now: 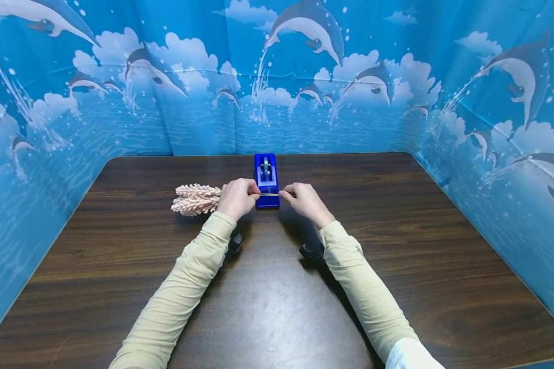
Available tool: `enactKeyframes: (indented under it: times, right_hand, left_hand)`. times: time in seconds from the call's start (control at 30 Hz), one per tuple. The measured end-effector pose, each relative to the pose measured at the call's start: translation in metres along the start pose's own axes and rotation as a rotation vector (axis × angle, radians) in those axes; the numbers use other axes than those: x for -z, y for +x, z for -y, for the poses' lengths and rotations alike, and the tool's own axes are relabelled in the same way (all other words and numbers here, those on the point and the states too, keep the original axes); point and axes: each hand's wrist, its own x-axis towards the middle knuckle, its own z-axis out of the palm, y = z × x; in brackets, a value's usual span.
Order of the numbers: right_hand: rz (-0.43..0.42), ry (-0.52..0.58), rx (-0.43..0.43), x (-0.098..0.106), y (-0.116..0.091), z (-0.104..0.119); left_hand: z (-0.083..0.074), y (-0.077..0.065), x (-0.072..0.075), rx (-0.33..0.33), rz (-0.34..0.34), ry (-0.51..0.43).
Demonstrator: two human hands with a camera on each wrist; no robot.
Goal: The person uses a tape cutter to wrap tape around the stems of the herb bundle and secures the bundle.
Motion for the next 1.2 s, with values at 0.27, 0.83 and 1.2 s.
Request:
enactKeyframes:
  times: [0.27,0.83,1.2]
  right_hand:
    - [-0.077,-0.028,0.020,-0.0035,0.0001,0.0015]
    - [-0.071,-0.020,0.005,0.0008,-0.0018,0.0029]
    - [-0.027,-0.046,-0.006,0.0038,-0.0019,0.0034]
  left_hand:
    - [-0.0035,0.0009,-0.0002,0.046,0.100,0.034]
    - [-0.0022,0.0001,-0.0041,0.105,0.081,0.073]
    - [-0.0013,-0.0007,-0.0023,0.089,0.057,0.012]
